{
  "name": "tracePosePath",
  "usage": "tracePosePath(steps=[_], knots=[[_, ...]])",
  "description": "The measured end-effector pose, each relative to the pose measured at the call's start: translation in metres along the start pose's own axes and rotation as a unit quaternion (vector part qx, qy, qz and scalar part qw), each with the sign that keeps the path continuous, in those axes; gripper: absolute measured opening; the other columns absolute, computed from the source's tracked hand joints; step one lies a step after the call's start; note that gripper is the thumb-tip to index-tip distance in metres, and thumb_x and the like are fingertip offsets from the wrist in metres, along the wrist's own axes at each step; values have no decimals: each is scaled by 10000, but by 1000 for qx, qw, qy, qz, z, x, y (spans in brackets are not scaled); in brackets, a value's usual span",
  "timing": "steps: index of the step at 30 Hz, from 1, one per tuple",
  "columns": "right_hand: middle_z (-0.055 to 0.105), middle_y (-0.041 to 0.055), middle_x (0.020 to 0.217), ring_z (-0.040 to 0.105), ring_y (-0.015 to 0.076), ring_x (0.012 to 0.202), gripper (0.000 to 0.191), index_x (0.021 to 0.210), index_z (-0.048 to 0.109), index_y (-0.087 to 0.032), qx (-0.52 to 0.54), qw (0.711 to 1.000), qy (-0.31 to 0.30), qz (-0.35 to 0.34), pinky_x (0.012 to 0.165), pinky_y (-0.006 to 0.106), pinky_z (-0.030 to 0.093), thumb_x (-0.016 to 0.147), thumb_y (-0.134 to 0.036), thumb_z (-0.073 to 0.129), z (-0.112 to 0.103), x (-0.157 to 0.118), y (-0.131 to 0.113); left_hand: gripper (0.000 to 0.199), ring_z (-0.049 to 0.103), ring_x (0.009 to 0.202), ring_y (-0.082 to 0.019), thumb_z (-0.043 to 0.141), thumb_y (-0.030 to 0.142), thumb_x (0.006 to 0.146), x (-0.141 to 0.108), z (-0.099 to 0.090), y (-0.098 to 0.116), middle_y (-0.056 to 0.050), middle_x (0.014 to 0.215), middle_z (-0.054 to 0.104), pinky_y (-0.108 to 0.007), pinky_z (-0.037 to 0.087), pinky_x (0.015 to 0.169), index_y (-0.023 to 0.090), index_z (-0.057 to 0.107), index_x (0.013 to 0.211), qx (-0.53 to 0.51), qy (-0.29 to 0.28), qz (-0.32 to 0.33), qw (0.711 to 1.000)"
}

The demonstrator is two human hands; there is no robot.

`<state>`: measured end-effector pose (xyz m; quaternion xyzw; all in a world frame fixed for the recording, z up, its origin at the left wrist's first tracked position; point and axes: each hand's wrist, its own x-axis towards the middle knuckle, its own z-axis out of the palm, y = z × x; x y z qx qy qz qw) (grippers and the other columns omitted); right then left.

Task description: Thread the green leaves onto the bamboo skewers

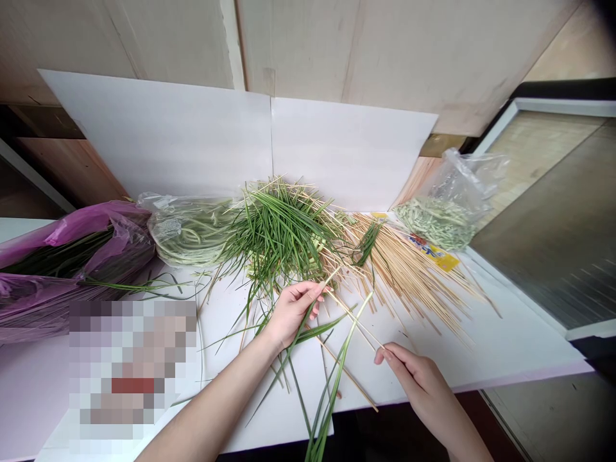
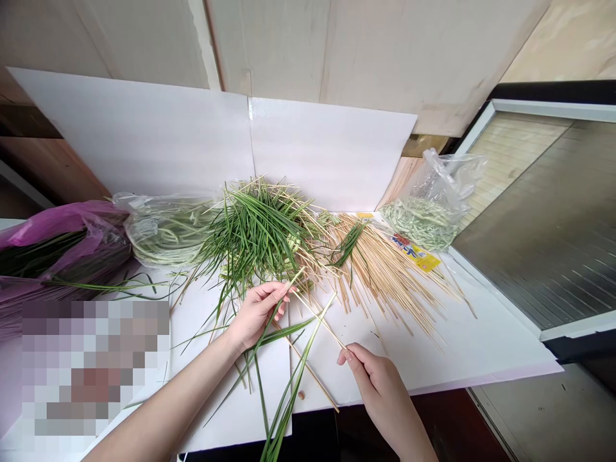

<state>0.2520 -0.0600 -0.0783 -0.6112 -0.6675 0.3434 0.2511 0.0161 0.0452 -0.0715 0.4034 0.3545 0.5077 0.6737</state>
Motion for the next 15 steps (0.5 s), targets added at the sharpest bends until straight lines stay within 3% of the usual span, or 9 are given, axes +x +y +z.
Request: tracePosePath(steps=[10,15], knots=[[471,-20,646,404,170,553,385,845,581,-235,-4,1000,0,11,537,267,311,1025,-444,313,-1,1,1,318,443,496,-69,742,443,781,3,-6,-4,16,583,540,-196,360,463,128,708,756,64,-28,28,997],[483,-11,656,417,168,565,373,848,583,-228,-3,1000,-3,4,534,267,322,1028,-422,321,1,1,-1,305,501,534,-85,768,428,754,3,-5,-3,-4,644,595,-214,411,500,127,725,782,59,-19,38,997]])
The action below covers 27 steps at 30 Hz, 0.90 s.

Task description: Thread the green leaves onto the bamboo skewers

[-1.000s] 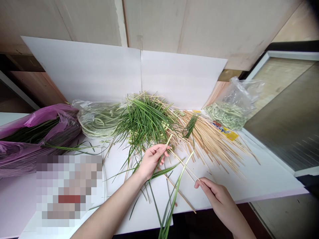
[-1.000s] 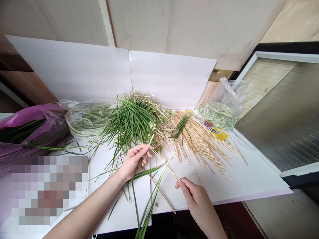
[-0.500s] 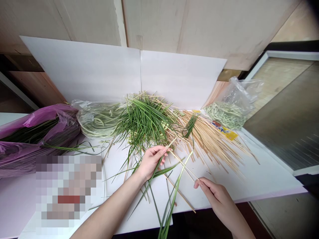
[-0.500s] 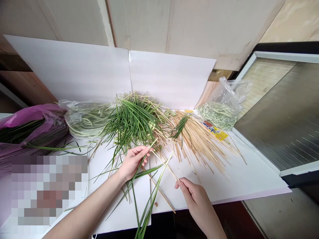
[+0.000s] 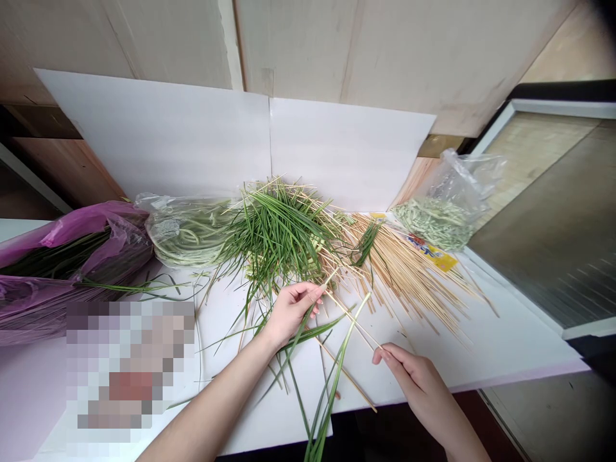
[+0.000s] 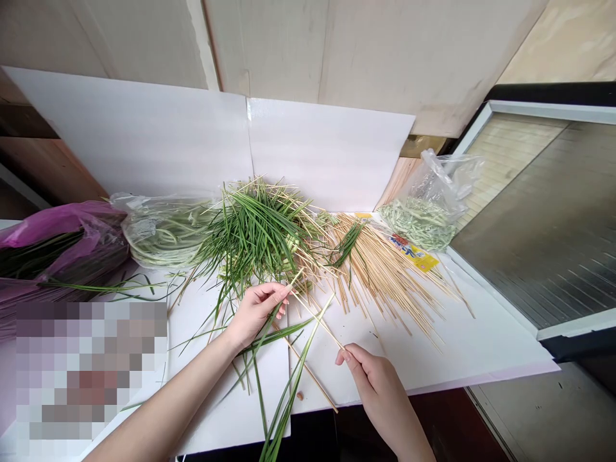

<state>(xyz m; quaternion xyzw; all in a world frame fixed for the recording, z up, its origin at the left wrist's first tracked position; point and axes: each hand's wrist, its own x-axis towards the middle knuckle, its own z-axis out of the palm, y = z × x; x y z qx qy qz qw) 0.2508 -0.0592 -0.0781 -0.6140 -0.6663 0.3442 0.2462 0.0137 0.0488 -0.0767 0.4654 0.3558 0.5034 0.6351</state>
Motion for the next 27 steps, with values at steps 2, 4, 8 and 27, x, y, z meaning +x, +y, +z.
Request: tracePosePath(steps=[2,4,8,27], knots=[[488,-11,654,419,165,561,371,843,582,-225,0,1000,1,-3,525,264,322,1027,-419,325,1,1,1,304,531,556,-95,792,412,730,0,0,0,-10,659,619,-218,426,519,130,733,829,-10,13,9,1000],[503,-7,668,421,164,563,367,839,578,-224,-2,1000,-2,-9,517,263,318,1023,-423,330,3,2,2,291,539,556,-96,806,391,719,1,-1,1,-9,636,627,-212,423,525,134,726,829,-17,23,13,1000],[480,-18,662,406,163,557,376,852,568,-231,-6,1000,-13,-11,523,262,304,1029,-438,309,4,3,4,267,530,539,-83,821,363,707,0,-2,1,-8,597,627,-199,407,525,129,694,727,-33,33,-5,999],[354,-37,635,291,155,547,371,857,568,-231,30,999,13,-4,535,269,239,1032,-425,305,17,2,-8,231,542,564,-66,829,307,711,-3,4,5,0,640,614,-182,433,562,118,696,718,-160,40,-90,982]])
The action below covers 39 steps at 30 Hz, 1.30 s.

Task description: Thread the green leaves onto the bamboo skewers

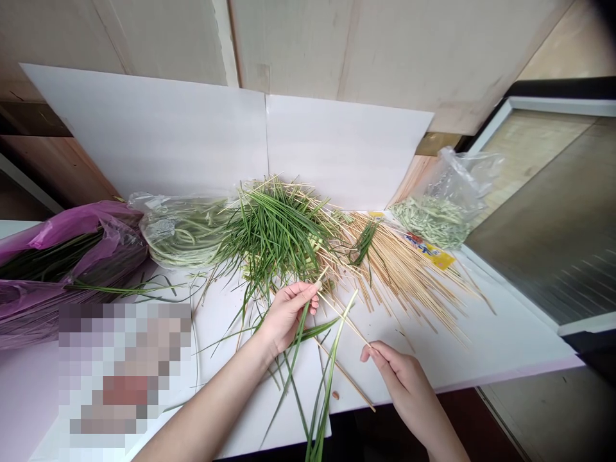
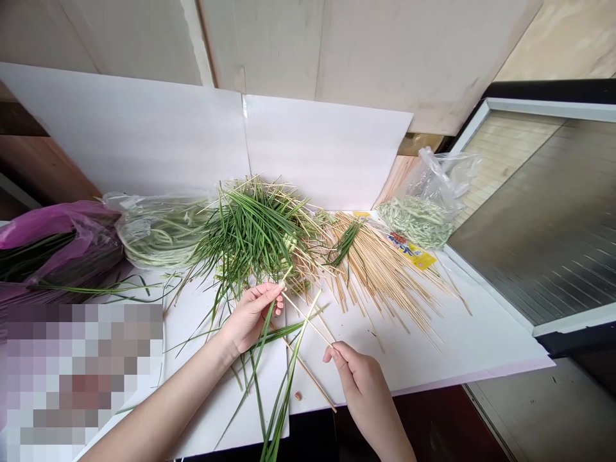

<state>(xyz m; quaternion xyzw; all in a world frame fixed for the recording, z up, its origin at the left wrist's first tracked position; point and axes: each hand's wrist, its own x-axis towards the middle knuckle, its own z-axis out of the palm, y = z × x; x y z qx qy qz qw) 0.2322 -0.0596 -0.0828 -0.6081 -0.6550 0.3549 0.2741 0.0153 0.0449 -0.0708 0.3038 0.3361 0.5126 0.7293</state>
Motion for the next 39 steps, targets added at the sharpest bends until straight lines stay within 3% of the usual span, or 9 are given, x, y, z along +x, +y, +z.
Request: tracePosePath(steps=[11,21,26,29,32,34,36,37,39], knots=[[165,-61,613,217,146,526,379,832,569,-230,31,999,21,2,537,276,173,1021,-450,324,15,3,-6,288,504,557,-82,848,332,661,-8,8,-21,-11,609,622,-216,389,576,117,658,642,101,-48,10,994],[225,-54,596,242,142,516,418,822,599,-214,22,999,38,-15,512,270,194,1018,-471,334,14,6,4,335,430,571,-81,821,409,685,-8,9,-26,30,594,535,-223,339,574,133,636,639,187,-65,82,977],[395,-28,600,307,143,499,419,822,619,-212,29,996,83,-8,479,260,243,1002,-499,372,-5,2,12,499,548,670,-152,446,569,934,-4,3,-21,-52,747,636,-275,433,646,151,712,878,221,-101,92,966],[483,-12,630,405,159,530,416,793,615,-216,36,993,116,-5,476,253,277,981,-526,412,-19,0,17,461,577,772,-195,351,474,992,-3,-2,-23,-74,827,662,-328,453,747,174,701,980,395,-109,177,895],[543,1,689,464,175,592,419,775,611,-215,43,991,130,-1,493,251,299,969,-538,428,-25,-2,19,266,558,971,-249,484,314,960,-5,-4,-28,-93,991,689,-396,404,892,213,690,1095,618,-159,263,723],[553,0,729,459,173,618,413,788,605,-216,47,991,121,12,517,255,295,977,-530,415,-26,-3,19,218,546,989,-265,526,259,937,-6,-5,-32,-90,983,695,-420,386,894,225,700,1064,692,-183,272,643],[538,-8,739,432,166,618,405,797,595,-219,50,992,110,22,537,260,283,984,-522,402,-25,-3,18,171,559,943,-258,542,225,926,-5,-6,-33,-76,908,699,-419,384,869,219,709,964,711,-185,269,622],[527,-12,734,420,162,615,402,798,590,-220,50,993,106,24,543,262,279,985,-521,399,-25,-4,18,159,569,926,-248,546,209,922,-4,-6,-33,-68,895,700,-412,386,865,216,704,938,701,-181,269,636],[511,-18,719,408,160,609,399,796,584,-222,49,993,105,23,549,262,278,982,-521,395,-24,-4,17,132,590,878,-217,559,188,910,-1,-8,-30,-51,883,697,-374,407,835,211,685,945,636,-158,262,708]])
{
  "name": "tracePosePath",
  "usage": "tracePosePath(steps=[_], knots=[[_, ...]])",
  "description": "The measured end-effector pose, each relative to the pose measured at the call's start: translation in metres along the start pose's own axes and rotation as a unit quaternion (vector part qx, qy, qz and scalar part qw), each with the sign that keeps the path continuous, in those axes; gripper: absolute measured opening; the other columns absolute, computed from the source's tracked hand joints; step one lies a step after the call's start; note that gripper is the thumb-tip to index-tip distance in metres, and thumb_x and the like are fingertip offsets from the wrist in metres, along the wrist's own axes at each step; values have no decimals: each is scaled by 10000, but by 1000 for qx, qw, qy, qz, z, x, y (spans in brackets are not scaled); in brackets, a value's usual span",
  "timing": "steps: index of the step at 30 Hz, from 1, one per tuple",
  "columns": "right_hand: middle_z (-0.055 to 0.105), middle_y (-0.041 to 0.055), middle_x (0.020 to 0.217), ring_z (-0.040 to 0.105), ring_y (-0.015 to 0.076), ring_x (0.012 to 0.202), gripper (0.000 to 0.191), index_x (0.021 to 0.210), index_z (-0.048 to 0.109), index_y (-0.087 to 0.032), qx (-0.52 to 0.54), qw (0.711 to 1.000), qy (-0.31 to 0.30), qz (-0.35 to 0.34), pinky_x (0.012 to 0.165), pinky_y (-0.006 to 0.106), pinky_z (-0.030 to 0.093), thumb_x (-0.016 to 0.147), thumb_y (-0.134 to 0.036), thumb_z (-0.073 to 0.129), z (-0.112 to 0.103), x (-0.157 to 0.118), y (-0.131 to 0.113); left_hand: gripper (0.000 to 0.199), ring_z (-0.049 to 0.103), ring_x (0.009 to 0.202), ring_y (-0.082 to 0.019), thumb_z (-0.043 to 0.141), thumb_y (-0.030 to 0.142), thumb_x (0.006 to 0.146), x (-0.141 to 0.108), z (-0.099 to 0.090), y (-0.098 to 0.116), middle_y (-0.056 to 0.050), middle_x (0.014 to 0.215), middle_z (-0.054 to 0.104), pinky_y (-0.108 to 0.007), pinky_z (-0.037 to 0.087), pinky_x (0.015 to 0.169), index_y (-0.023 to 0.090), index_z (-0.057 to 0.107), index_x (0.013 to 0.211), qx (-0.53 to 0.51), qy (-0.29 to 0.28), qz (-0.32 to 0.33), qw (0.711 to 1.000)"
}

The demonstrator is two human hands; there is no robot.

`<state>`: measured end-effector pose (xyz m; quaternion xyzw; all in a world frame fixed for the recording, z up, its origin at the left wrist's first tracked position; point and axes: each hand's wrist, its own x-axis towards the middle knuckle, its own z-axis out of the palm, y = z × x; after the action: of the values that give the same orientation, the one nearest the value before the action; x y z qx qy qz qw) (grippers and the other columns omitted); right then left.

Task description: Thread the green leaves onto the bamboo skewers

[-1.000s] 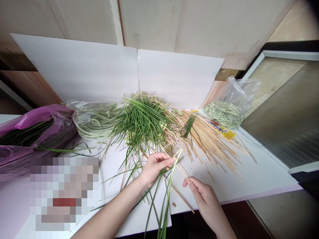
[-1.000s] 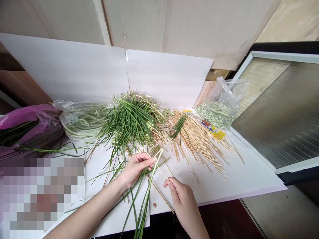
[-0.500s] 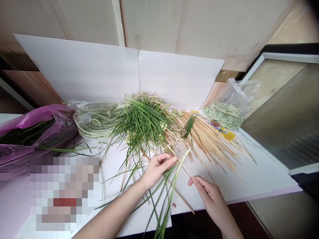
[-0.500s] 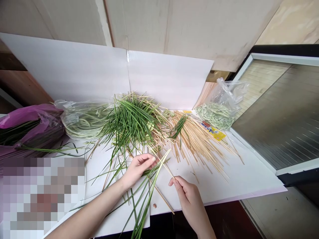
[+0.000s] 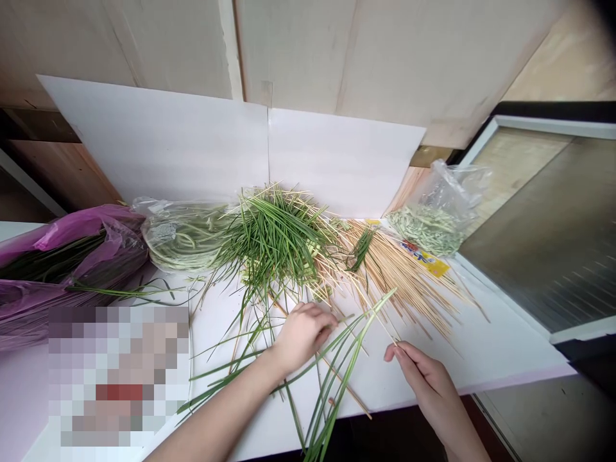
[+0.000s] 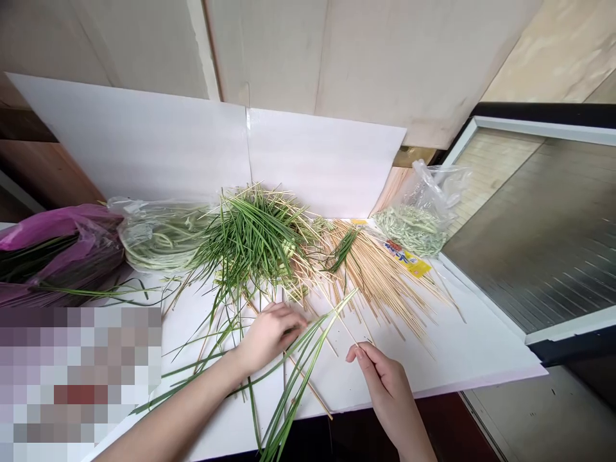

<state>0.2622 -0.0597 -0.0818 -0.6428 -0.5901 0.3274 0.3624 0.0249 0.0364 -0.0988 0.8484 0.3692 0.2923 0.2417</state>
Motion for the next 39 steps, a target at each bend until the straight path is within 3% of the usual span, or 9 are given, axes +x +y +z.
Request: tracePosePath(steps=[3,6,9,12,29,39], knots=[[510,-17,703,419,160,607,410,767,578,-220,-5,1000,10,-6,554,257,301,971,-524,395,0,0,1,151,585,743,-163,636,239,872,5,-11,-4,-15,797,660,-292,425,705,197,652,1016,-220,83,-88,968],[505,-19,673,421,157,583,415,743,575,-219,-16,1000,5,-16,545,251,324,968,-522,403,1,1,2,230,531,638,-121,720,334,814,10,-23,-5,9,706,606,-247,401,624,165,674,963,-411,139,-153,888],[529,-7,664,457,166,584,414,742,587,-216,-22,999,-16,-38,527,248,346,965,-520,416,5,2,2,245,514,610,-95,755,359,784,11,-30,-3,-1,713,608,-230,407,611,143,699,887,-514,169,-177,822],[566,12,684,503,180,610,430,736,593,-212,-26,997,-36,-55,521,248,374,969,-521,406,11,3,0,231,525,609,-85,764,348,780,11,-32,0,-2,722,613,-216,417,609,149,705,882,-566,172,-180,786],[565,3,653,470,157,535,409,737,608,-206,-16,997,-55,-51,503,252,378,972,-486,422,18,2,-6,209,519,597,-73,751,337,803,8,-26,-1,-5,717,626,-197,400,613,141,688,838,-578,147,-196,779],[581,13,661,516,178,581,445,737,609,-209,-32,997,-52,-56,510,247,395,971,-526,402,18,3,-4,218,524,602,-77,765,351,783,9,-26,0,-3,710,626,-201,406,620,150,702,839,-583,146,-202,773]])
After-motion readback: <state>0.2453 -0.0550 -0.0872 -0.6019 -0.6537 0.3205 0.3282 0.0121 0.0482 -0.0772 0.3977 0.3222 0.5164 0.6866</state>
